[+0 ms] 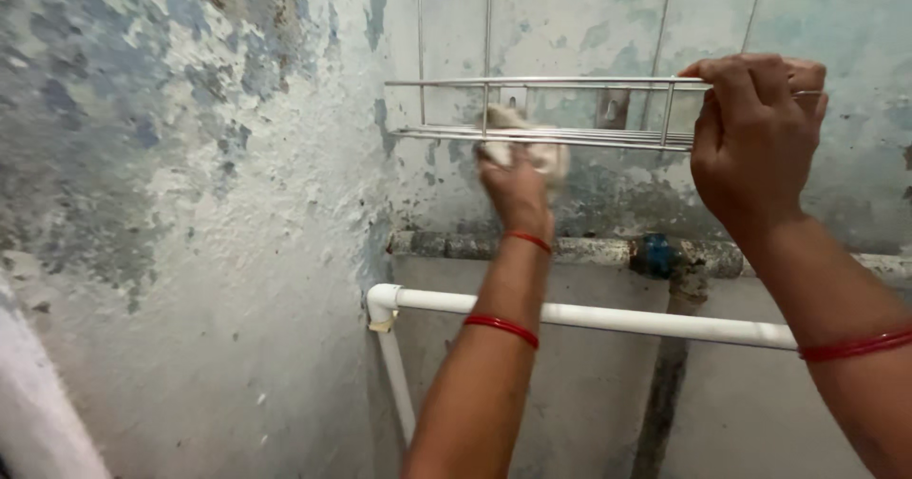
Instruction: The person wipes a metal dish rack with a white cloth, then wipes a white plastic bottle and a black pump bottle with the same cloth. The person places the white bottle on the rack.
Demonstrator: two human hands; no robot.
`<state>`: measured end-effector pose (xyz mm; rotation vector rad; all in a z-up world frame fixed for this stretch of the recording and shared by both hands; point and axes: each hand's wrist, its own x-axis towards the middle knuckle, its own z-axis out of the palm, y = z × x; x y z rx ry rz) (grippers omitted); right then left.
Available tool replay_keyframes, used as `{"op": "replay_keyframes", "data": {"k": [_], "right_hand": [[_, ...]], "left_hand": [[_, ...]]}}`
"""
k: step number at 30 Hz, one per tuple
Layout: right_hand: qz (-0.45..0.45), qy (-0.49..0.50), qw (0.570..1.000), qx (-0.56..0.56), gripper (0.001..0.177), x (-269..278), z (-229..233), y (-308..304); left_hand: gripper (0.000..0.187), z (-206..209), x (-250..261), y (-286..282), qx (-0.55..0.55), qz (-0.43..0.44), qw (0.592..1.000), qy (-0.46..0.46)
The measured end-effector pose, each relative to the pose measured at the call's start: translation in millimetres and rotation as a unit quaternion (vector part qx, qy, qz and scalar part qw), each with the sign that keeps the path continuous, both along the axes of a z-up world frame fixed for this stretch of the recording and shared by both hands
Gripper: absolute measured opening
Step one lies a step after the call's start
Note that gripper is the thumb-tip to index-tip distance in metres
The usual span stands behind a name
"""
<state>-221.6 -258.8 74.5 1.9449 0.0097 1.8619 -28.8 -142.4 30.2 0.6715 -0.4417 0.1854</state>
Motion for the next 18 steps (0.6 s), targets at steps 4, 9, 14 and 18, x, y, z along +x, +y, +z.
{"op": "replay_keyframes", "data": {"k": [4,9,14,18], "right_hand": [[0.017,0.007,1.000,0.002,0.026,-2,2,6],[0.022,0.009,1.000,0.011,0.023,-1,6,6],[0.013,-0.005,1.000,0.009,0.023,1,5,12],[0.016,-0.004,1.000,0.006,0.021,0,4,10]], "left_hand": [[0.050,-25,-24,-9,0.158,-0.006,0.987,0.016],[0.052,-28,29,48,-0.091,0.049,0.992,0.066],[0.046,15,68,19,-0.025,0.130,0.988,0.084],[0.029,15,43,-18,0.079,0.062,0.986,0.136]]}}
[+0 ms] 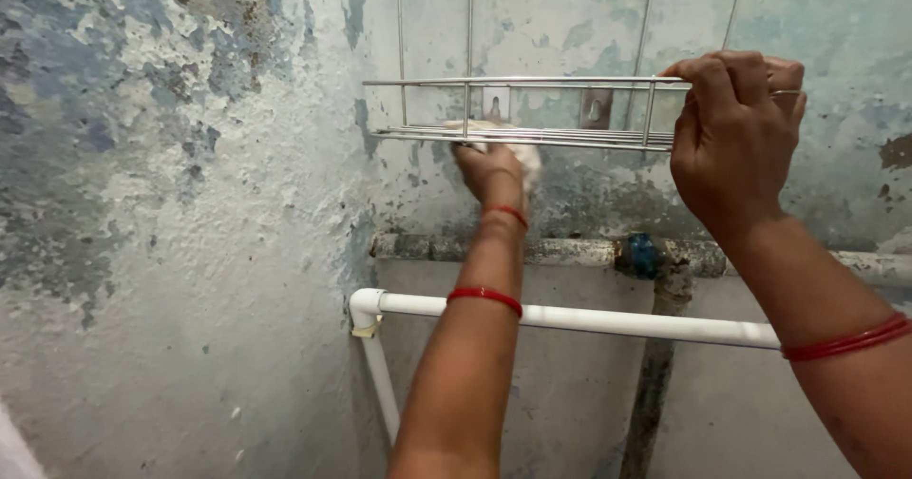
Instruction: The person wipes a metal dish rack with a white cloth, then wipes a white plastic bottle and a black pump bottle with the same cloth. The person places the white bottle on the rack.
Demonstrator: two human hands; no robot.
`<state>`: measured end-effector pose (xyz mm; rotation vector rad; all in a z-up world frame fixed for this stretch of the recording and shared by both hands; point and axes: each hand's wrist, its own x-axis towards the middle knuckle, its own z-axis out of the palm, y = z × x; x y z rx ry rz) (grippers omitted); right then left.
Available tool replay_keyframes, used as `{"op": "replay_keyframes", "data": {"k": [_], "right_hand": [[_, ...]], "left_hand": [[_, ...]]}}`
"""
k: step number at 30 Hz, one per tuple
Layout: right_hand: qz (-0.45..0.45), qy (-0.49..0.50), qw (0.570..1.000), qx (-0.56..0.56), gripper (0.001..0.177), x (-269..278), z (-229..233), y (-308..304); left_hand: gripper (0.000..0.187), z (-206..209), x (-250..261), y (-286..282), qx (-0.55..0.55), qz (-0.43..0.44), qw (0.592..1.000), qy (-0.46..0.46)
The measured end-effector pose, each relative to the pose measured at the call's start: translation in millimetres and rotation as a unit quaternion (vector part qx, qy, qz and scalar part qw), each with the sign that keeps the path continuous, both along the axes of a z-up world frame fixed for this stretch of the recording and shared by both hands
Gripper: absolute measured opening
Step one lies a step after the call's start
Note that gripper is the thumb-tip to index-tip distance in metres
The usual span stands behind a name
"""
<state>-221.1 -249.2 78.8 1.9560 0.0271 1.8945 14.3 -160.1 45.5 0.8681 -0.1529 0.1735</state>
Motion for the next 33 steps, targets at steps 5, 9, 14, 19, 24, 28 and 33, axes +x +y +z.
{"op": "replay_keyframes", "data": {"k": [5,9,14,19,24,28,33], "right_hand": [[-0.006,0.016,1.000,0.008,0.021,0,1,-3],[-0.001,0.031,0.999,0.010,0.019,-4,6,2],[0.128,0.042,0.991,-0.024,0.044,-31,7,20],[0.203,0.182,0.961,0.039,0.056,-60,-89,86],[0.363,0.267,0.882,0.136,0.072,-66,-117,121],[0.388,0.224,0.875,0.181,0.068,-67,-116,107],[0.435,0.180,0.795,0.383,0.053,-56,-121,88]], "left_hand": [[0.030,-24,-55,-16,0.143,-0.109,0.973,-0.145],[0.042,-58,-91,12,0.248,0.009,0.919,-0.307],[0.037,-85,-161,91,0.205,-0.208,0.932,-0.214],[0.041,-69,-201,143,0.078,-0.236,0.960,-0.127],[0.050,-73,-225,149,-0.051,-0.449,0.884,-0.119],[0.053,-82,-217,142,0.090,-0.471,0.862,-0.165],[0.050,-58,-196,143,0.564,-0.072,0.719,-0.399]]}}
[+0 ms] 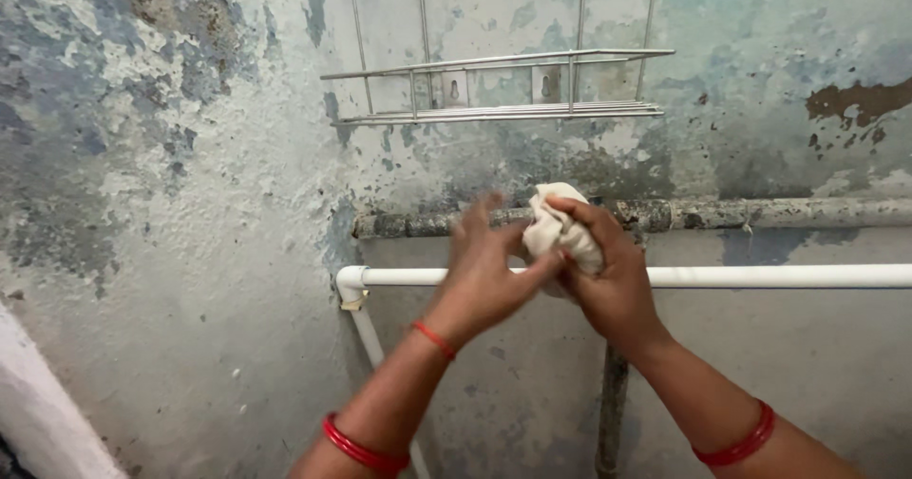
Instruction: The person wipes a metal dish rack with a white cloth, then wipes a white plastic bottle and a black pump bottle with the same cloth. The person places the white bottle on the rack.
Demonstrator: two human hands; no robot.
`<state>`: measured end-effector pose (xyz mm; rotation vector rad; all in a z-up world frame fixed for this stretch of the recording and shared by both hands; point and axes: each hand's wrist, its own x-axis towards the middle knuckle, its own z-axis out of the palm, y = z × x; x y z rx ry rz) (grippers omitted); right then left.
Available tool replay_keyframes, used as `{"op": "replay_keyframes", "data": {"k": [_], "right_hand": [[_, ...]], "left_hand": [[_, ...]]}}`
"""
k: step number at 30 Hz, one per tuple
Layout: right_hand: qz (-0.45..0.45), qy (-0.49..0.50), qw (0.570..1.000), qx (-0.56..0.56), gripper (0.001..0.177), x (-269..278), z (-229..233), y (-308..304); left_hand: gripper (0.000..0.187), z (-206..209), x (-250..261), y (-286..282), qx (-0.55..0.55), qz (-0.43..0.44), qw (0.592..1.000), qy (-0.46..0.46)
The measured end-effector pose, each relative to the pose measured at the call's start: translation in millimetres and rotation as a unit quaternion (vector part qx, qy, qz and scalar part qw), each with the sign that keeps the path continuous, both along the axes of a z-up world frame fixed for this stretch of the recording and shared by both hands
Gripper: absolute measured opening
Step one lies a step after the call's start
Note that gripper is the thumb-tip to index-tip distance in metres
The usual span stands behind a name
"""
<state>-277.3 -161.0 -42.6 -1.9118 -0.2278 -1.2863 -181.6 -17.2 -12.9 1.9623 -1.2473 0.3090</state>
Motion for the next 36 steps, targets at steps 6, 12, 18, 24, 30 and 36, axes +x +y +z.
{"op": "replay_keyframes", "data": {"k": [6,12,18,24,30,36], "right_hand": [[0.056,-0.072,0.939,0.331,0.066,58,32,-69],[0.160,-0.150,0.847,0.485,0.063,137,72,-80],[0.268,-0.052,0.786,0.555,0.043,209,71,-2],[0.200,-0.108,0.806,0.547,0.029,150,80,-36],[0.148,-0.139,0.813,0.546,0.022,124,84,-53],[0.188,0.102,0.898,0.384,0.053,162,62,-25]], "left_hand": [[0.095,66,56,23,-0.127,0.241,0.870,-0.412],[0.113,66,90,13,-0.072,0.253,0.899,-0.350],[0.115,59,107,13,-0.072,0.250,0.901,-0.346],[0.113,52,114,22,-0.091,0.230,0.899,-0.361],[0.112,51,116,16,-0.120,0.225,0.893,-0.371],[0.112,54,113,19,-0.088,0.231,0.901,-0.356]]}}
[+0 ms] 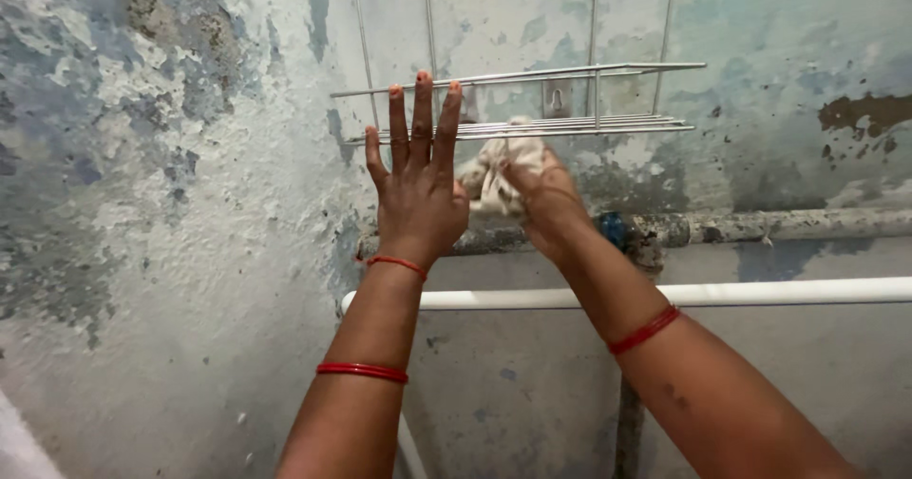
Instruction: The person wipes a metal dish rack with a white cloth, then wipes a white plastic bottle and a black pump bottle with the same cloth. The person places the white bottle on the rack.
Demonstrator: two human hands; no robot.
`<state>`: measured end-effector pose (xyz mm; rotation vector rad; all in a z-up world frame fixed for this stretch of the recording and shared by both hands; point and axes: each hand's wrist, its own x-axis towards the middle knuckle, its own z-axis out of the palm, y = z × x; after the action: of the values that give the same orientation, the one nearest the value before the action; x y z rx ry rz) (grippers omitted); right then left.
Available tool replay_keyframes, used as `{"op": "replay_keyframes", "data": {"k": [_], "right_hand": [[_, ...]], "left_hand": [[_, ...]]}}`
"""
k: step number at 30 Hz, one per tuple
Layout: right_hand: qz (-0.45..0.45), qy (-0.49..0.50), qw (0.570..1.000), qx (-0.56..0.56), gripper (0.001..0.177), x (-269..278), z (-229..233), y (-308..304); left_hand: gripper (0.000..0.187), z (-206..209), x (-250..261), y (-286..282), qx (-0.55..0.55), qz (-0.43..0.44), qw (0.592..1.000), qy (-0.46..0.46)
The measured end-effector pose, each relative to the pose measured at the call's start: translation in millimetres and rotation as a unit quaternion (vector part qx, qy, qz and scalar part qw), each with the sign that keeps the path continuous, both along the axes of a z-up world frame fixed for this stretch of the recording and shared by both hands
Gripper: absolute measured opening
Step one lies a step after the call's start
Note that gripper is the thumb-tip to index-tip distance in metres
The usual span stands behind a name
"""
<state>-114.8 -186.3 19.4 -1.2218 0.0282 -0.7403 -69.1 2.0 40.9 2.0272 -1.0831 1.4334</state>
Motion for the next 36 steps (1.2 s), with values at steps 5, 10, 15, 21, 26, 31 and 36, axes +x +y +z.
{"op": "replay_keyframes", "data": {"k": [5,10,15,21,26,31,36], "right_hand": [[-0.158,0.111,0.868,-0.457,0.051,-86,-16,35],[-0.384,-0.116,0.646,-0.649,0.053,-142,12,52],[-0.479,-0.080,0.477,-0.733,0.049,-128,38,46],[-0.502,-0.025,0.431,-0.749,0.043,-165,32,-4],[-0.533,0.006,0.449,-0.717,0.045,-232,51,-37],[-0.555,-0.022,0.463,-0.691,0.047,-225,96,-35],[-0.533,-0.021,0.424,-0.732,0.043,-162,100,-19]], "left_hand": [[0.109,0,-4,6,0.023,0.027,0.999,-0.024],[0.104,0,-6,2,0.024,0.033,0.999,-0.008],[0.088,-4,-4,-4,-0.002,0.028,0.999,-0.030],[0.072,2,-8,1,0.009,0.020,1.000,-0.007],[0.071,5,-17,6,0.021,0.024,0.999,0.005],[0.073,12,-30,-4,0.023,-0.003,0.994,0.108],[0.108,6,-28,-10,-0.058,-0.042,0.996,0.055]]}}
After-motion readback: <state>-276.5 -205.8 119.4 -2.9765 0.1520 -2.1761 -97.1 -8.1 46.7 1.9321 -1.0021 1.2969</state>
